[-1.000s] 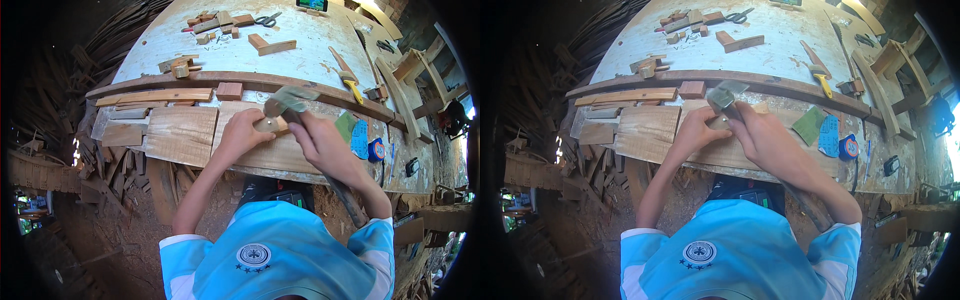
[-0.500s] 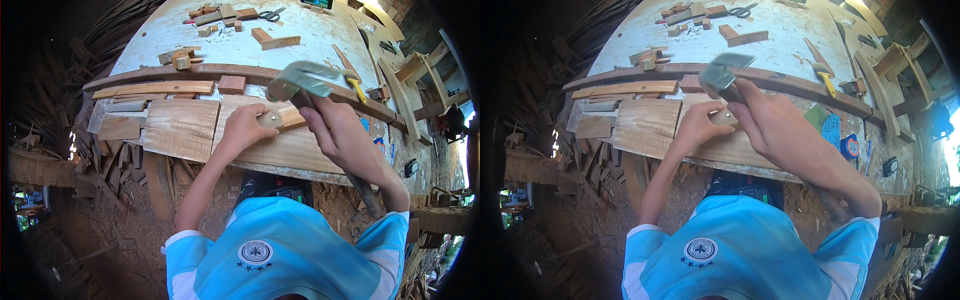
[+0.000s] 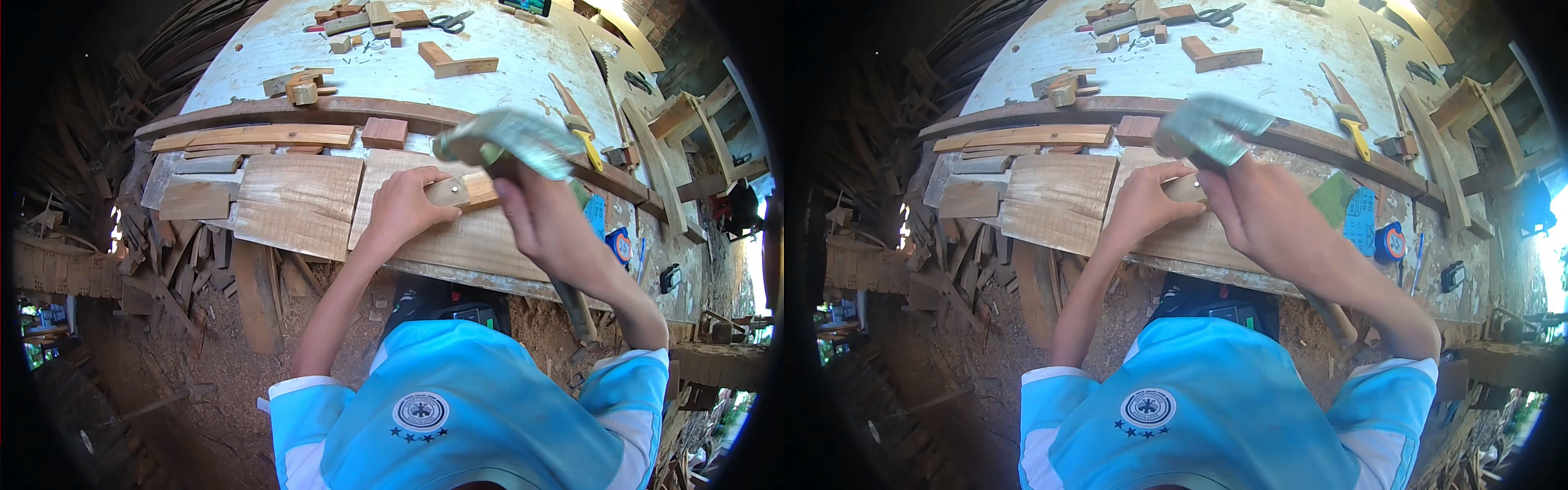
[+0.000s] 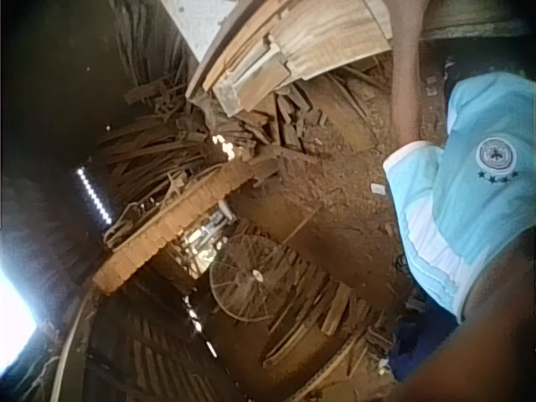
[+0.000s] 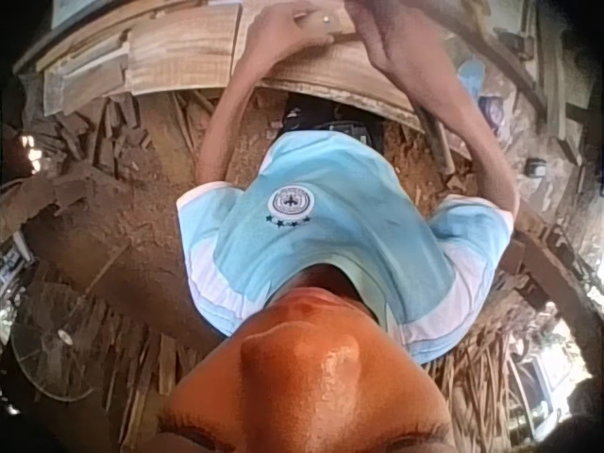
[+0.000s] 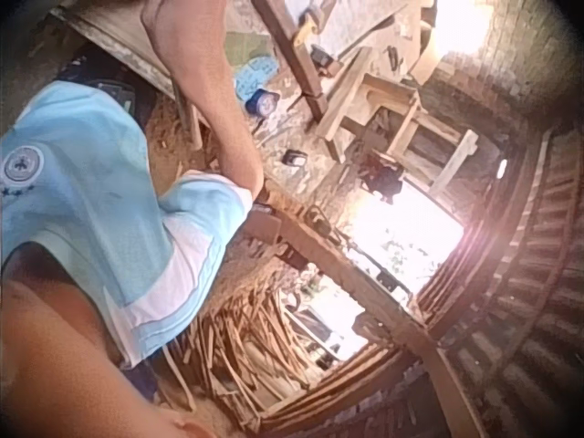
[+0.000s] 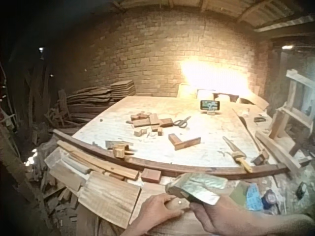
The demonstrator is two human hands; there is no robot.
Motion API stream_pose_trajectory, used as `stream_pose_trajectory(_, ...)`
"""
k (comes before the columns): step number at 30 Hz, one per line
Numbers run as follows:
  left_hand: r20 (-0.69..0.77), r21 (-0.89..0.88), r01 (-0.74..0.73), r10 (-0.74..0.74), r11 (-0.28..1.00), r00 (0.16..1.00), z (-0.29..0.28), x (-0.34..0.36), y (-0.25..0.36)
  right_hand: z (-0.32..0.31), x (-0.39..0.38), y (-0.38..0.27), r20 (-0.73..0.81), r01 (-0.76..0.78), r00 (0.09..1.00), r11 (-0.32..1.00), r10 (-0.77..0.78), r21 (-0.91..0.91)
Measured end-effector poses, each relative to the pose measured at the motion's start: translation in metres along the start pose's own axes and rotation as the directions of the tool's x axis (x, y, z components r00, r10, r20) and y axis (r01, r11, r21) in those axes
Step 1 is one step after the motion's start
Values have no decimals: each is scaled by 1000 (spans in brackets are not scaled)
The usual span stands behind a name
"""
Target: Hammering nails into wood and sanding wooden pieces to assemble a small structure.
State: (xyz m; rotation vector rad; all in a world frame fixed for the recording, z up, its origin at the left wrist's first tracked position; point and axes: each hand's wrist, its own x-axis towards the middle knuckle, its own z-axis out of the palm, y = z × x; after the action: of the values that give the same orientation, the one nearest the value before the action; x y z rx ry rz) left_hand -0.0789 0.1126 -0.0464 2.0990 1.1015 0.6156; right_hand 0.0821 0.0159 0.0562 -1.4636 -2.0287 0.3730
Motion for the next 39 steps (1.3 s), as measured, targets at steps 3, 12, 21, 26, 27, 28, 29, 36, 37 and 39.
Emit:
stream_pose_trajectory(3, 101, 12, 93, -94, 996, 990, -7, 0, 9, 22, -8, 29, 168, -177, 969, 983, 182, -45)
stream_pose_trajectory(12, 23, -49, 3, -2, 999, 1000, -2, -2, -3, -7, -3, -9, -113, -89, 989, 996, 91, 20)
stream_pose_trajectory(21, 39, -55, -9, 11, 998, 999, 1, 2, -12, -6, 2, 3, 74, -304, 951, 952, 301, 36)
stream_pose_trajectory(26, 40, -32, -19, 20, 999, 999, -1, 0, 1, 9, -12, 15, -189, -70, 980, 997, 62, -39)
stream_pose_trajectory(27, 54, -35, 0, 2, 999, 999, -2, 0, 2, 31, -17, 39, -169, 87, 978, 974, -123, -208)
stream_pose_trajectory(28, 47, -32, -3, 4, 999, 999, -1, 1, 1, 45, -17, 45, -171, 99, 977, 981, -127, -165)
stream_pose_trajectory(29, 44, -57, 9, -7, 998, 999, 2, 1, -3, 40, -22, 51, -174, 105, 976, 980, -134, -168)
stream_pose_trajectory(36, 48, -51, 18, -16, 999, 999, -1, -2, -7, -21, -22, -8, -136, -335, 920, 917, 368, 215)
stream_pose_trajectory(37, 51, -53, 23, -20, 998, 999, 0, -1, -7, -23, -21, -16, -235, -291, 905, 918, 355, 269)
stream_pose_trajectory(39, 0, -56, -24, 24, 998, 1000, 1, -2, -7, -13, -20, -15, -310, -235, 892, 924, 328, 301)
